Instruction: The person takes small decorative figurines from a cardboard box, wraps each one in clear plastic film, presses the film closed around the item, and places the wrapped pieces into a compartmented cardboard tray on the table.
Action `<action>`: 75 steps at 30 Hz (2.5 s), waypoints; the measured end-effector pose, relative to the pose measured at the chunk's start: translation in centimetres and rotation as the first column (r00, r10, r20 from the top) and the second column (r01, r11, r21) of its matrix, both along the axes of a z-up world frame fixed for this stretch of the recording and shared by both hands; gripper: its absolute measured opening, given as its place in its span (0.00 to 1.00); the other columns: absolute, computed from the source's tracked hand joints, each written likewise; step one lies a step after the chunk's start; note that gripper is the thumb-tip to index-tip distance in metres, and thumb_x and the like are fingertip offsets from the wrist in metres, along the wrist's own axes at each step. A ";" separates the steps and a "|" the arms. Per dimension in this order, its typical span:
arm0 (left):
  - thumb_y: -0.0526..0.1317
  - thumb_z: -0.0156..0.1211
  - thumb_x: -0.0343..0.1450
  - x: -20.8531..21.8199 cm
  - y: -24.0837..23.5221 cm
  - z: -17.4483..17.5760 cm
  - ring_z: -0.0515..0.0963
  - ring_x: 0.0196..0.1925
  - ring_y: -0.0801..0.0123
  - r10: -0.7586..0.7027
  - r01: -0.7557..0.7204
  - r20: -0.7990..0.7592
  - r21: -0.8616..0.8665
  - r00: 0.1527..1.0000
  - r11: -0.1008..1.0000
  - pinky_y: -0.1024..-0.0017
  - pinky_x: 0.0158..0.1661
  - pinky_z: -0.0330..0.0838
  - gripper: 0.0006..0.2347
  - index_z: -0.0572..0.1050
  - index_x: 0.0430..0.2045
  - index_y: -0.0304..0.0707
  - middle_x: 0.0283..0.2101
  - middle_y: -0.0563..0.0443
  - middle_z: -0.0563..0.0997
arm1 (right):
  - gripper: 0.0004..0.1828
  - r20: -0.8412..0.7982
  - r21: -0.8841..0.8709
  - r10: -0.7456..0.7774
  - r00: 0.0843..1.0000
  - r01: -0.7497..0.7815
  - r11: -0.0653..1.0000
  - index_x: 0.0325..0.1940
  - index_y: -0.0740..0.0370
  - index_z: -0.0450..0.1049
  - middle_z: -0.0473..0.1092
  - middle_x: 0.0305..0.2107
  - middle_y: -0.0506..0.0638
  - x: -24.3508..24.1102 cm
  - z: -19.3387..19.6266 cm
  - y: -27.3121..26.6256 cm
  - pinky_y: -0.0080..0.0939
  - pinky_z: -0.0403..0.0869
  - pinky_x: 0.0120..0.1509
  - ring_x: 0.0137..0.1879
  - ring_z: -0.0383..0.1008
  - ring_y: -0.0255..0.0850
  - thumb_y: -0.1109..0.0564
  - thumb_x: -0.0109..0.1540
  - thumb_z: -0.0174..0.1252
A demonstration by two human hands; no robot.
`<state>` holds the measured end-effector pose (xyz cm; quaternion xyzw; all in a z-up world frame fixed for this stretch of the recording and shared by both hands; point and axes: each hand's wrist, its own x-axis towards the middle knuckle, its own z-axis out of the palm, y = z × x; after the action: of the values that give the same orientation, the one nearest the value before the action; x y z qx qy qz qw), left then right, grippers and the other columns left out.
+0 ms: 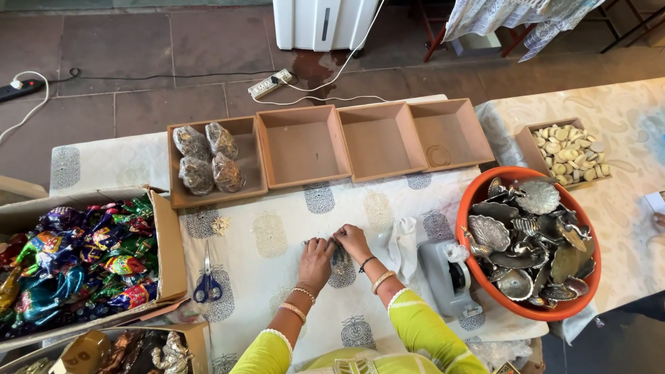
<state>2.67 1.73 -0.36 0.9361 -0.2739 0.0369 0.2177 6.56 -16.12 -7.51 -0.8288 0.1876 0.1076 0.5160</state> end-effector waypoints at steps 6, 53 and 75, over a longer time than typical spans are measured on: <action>0.26 0.58 0.60 0.0 -0.1 0.2 0.74 0.52 0.49 0.008 -0.008 -0.003 -0.026 1.000 1.000 0.57 0.54 0.69 0.19 0.75 0.46 0.35 0.44 0.42 0.77 | 0.08 0.017 0.095 0.014 1.000 -0.015 0.995 0.38 0.66 0.74 0.76 0.28 0.50 -0.3 1.9 0.1 0.34 0.75 0.38 0.32 0.75 0.32 0.60 0.60 0.65; 0.26 0.56 0.62 0.1 0.1 0.4 0.72 0.52 0.52 0.015 -0.017 -0.057 -0.030 0.998 0.999 0.59 0.56 0.67 0.23 0.73 0.53 0.35 0.45 0.44 0.77 | 0.15 -0.318 0.657 0.037 0.947 0.192 0.729 0.56 0.49 0.75 0.67 0.19 0.43 -5.0 2.8 -2.4 0.28 0.54 0.20 0.18 0.57 0.27 0.56 0.65 0.56; 0.28 0.60 0.65 -0.3 -0.2 -0.7 0.71 0.56 0.52 0.078 -0.087 -0.153 -0.054 0.985 0.995 0.60 0.61 0.64 0.26 0.63 0.60 0.27 0.51 0.40 0.77 | 0.27 0.377 -0.319 0.289 0.880 -0.169 0.932 0.60 0.58 0.69 0.73 0.47 0.57 -6.6 8.9 3.1 0.49 0.73 0.59 0.54 0.73 0.53 0.71 0.58 0.57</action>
<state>2.35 1.50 -1.10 0.9397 -0.2165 -0.0165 0.2643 -0.05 -13.03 1.44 -0.9127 -0.0142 -0.0390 0.4064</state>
